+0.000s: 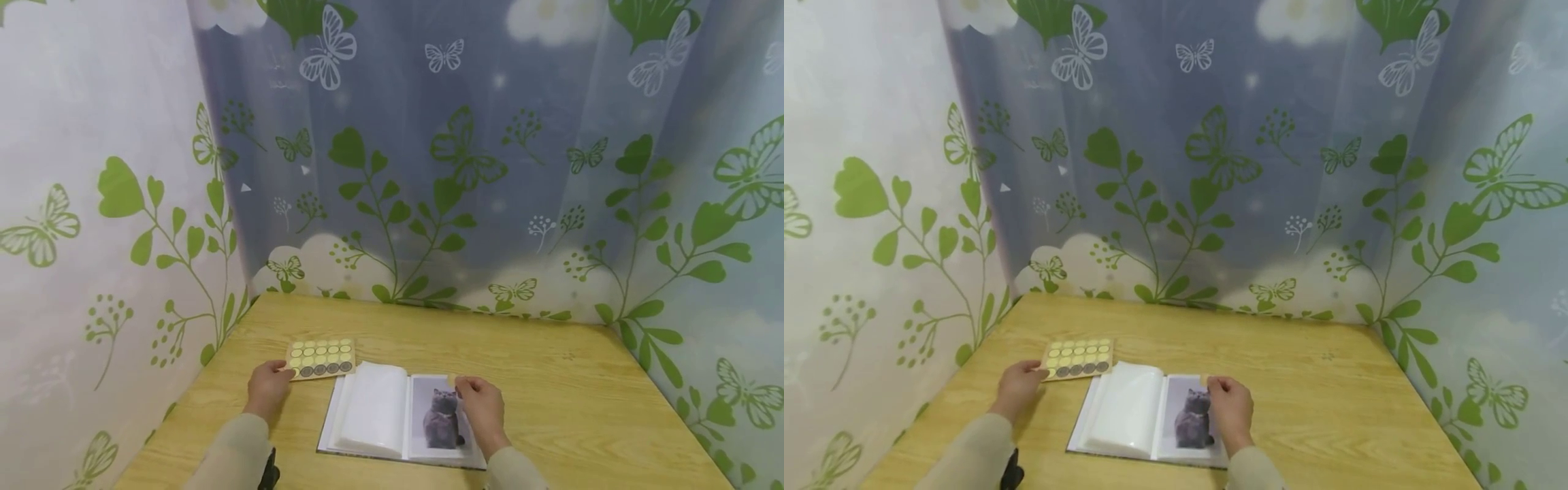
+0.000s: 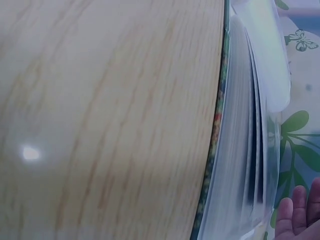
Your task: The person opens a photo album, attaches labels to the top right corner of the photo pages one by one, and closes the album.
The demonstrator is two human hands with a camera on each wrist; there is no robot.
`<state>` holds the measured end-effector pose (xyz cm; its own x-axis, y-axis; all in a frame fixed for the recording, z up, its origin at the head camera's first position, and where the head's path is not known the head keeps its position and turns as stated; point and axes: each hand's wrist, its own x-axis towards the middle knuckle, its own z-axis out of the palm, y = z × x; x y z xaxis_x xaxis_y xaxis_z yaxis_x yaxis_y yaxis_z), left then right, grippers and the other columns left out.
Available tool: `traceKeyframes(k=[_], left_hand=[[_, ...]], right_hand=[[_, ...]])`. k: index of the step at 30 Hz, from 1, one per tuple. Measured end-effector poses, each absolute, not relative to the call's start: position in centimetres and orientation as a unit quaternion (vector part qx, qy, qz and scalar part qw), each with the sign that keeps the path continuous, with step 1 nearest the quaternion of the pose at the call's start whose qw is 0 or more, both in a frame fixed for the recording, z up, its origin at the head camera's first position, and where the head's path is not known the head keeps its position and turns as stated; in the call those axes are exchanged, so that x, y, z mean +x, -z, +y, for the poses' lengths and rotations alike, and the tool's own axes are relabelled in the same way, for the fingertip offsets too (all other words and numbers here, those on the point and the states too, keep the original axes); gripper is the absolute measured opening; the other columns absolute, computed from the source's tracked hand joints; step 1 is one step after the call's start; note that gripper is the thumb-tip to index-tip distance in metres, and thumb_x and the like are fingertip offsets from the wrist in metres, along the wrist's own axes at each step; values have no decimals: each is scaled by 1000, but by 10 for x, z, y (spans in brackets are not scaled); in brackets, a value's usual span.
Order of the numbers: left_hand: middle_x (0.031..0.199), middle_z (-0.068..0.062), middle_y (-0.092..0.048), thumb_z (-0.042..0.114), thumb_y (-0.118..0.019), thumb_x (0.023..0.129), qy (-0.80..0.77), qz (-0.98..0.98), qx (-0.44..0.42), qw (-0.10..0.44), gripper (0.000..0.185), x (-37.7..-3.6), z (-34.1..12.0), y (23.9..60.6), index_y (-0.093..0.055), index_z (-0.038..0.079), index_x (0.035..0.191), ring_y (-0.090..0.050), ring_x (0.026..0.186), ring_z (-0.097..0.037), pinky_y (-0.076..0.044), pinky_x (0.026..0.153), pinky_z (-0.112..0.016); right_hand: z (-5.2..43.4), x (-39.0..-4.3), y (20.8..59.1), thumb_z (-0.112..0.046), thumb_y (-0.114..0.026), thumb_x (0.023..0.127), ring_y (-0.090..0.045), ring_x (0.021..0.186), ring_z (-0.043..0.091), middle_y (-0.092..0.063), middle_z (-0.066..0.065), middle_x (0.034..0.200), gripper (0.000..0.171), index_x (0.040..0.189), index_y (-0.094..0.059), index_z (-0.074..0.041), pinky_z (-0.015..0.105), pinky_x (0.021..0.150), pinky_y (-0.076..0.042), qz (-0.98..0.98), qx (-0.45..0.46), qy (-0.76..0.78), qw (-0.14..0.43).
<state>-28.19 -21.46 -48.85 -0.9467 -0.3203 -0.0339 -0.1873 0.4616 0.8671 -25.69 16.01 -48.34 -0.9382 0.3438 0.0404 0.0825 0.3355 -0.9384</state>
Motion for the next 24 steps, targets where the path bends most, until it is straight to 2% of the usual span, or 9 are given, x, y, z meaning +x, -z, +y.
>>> traceKeyframes(k=[10, 16, 24], left_hand=[[124, -33, -55, 9, -62, 94, 495, -861, 89, 77, 39, -288, -165, 480, -56, -11, 127, -53, 115, -47, -46, 94, -55], [130, -31, -54, 13, -64, 94, 513, -854, 55, 64, 41, -288, -128, 473, -58, -7, 129, -52, 120, -46, -50, 94, -53], [121, -25, -62, 12, -70, 89, 449, -888, -29, 94, 36, -281, -85, 463, -63, -5, 121, -58, 114, -42, -48, 96, -54]], right_hand=[[168, -261, 482, -25, -61, 97, -65, 90, 24, -72, 9, 94, 30, 106, -73, 1, 37, 78, -52, -822, -133, -542, 109], [172, -262, 480, -23, -61, 96, -66, 86, 23, -72, 8, 90, 28, 103, -73, 2, 32, 71, -51, -824, -130, -539, 119], [177, -264, 480, -21, -63, 95, -61, 75, 14, -72, 10, 87, 26, 99, -75, 2, 28, 64, -48, -831, -121, -527, 134]])
